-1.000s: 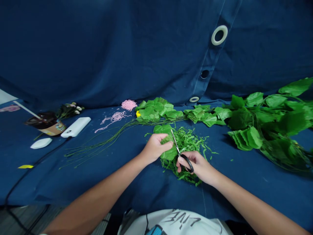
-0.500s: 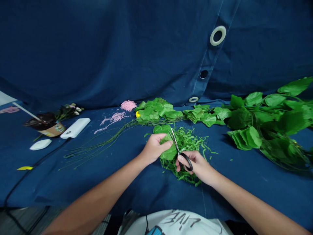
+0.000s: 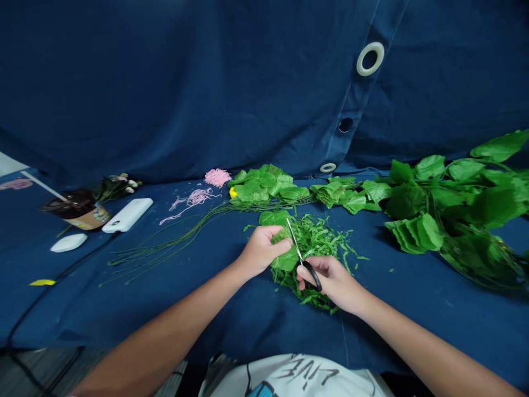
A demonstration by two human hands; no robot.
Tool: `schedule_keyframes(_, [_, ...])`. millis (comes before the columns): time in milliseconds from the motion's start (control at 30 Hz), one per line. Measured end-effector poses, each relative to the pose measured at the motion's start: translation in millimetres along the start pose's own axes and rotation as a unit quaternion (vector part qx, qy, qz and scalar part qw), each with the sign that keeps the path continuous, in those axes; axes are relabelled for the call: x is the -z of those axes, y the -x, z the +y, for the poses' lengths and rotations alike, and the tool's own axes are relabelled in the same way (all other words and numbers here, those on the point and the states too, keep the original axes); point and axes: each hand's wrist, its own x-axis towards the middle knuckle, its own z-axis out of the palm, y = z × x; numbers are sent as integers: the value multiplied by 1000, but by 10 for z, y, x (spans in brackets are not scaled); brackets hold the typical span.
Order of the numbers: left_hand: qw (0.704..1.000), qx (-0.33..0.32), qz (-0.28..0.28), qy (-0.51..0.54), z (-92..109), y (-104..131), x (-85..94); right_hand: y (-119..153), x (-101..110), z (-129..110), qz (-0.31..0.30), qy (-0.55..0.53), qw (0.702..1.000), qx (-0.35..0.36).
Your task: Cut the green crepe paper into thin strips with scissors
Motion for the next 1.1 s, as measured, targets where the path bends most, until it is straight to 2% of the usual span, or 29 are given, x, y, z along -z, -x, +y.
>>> schedule_keyframes(167, [1000, -3, 3, 12, -1, -2, -9, -17, -9, 37, 37, -21, 999, -23])
schedule_keyframes(367, [996, 23, 42, 71, -7, -4, -13, -21, 17, -22, -9, -30, 999, -25])
schedule_keyframes(467, [996, 27, 65, 62, -20, -4, -20, -20, 12, -28, -15, -21, 999, -21])
schedule_keyframes(700, [998, 31, -3, 52, 3, 6, -57, -33, 27, 12, 7, -28, 999, -18])
schedule_keyframes(933, [993, 57, 27, 104, -5, -13, -60, -28, 63, -61, 13, -24, 999, -17])
schedule_keyframes(1100, [997, 29, 8, 66, 26, -12, -56, -22, 68, -36, -9, -16, 1000, -22])
